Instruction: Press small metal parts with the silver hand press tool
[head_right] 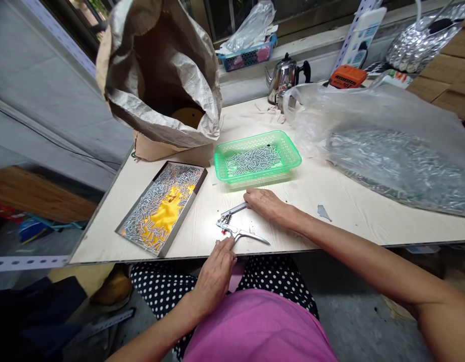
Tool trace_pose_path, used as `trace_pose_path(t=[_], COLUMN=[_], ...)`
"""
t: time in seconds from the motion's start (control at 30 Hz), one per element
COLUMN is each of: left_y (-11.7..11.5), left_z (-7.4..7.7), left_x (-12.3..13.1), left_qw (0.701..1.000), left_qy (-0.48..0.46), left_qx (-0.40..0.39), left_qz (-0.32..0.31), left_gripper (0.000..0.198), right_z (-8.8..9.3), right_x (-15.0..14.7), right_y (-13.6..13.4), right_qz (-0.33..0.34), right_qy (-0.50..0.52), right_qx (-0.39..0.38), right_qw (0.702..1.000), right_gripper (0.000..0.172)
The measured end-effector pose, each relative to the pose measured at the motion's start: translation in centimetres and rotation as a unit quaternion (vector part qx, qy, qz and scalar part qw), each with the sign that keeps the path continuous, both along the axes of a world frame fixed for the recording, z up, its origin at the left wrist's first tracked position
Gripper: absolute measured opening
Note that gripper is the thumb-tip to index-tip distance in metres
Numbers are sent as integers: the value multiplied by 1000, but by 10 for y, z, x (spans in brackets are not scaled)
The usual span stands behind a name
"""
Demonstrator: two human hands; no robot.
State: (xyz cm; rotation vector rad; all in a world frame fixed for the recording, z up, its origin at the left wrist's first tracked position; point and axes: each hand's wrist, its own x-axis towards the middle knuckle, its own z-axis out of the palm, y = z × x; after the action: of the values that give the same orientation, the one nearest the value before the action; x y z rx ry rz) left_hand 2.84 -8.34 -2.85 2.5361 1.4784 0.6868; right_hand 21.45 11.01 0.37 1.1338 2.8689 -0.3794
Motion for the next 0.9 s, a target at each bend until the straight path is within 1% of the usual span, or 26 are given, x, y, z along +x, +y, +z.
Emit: trace_pose_path(t=[0.03,0.1,0.17,0.23,0.27,0.33,0.37,0.4,0.47,0.5,0.57,0.7,0.9], left_y=[1,7,18,33,40,52,57,61,66,67,70,72,73], left_z=[5,18,29,35,35,33,31,29,26,25,24,25,24], left_x=[-1,-6,-14,-24,-28,-34,-35,-36,-37,-37,-38,-38,-36], left_qw=[999,989,959,909,876,812,787,769,745,740,738,747,764], left_qy=[-34,-119,-207,-289,-325,-381,-397,-405,-408,-404,-386,-344,-302], left_qx=[-17,-54,-106,-198,-256,-353,-385,-408,-441,-452,-469,-487,-490], left_qz=[14,75,160,227,246,266,273,281,290,292,294,294,291], left_gripper=[23,17,16,20,22,27,29,31,33,33,33,32,29], right_z=[3,7,9,8,7,1,-2,-5,-11,-14,-19,-27,-41], right_x=[0,1,3,6,6,5,4,3,3,4,6,11,13], right_y=[-5,-19,-38,-56,-63,-73,-75,-76,-76,-76,-76,-80,-82], right_qz=[-5,-1,22,48,52,48,44,42,49,54,59,53,53], right_qy=[5,23,29,11,-3,-22,-22,-17,7,21,46,84,125], right_qx=[3,4,-8,-29,-38,-47,-49,-49,-47,-45,-37,-33,-42], right_qw=[1000,1000,999,998,998,998,998,998,998,997,997,994,990], right_gripper=[15,15,19,23,21,11,9,9,12,13,17,23,22])
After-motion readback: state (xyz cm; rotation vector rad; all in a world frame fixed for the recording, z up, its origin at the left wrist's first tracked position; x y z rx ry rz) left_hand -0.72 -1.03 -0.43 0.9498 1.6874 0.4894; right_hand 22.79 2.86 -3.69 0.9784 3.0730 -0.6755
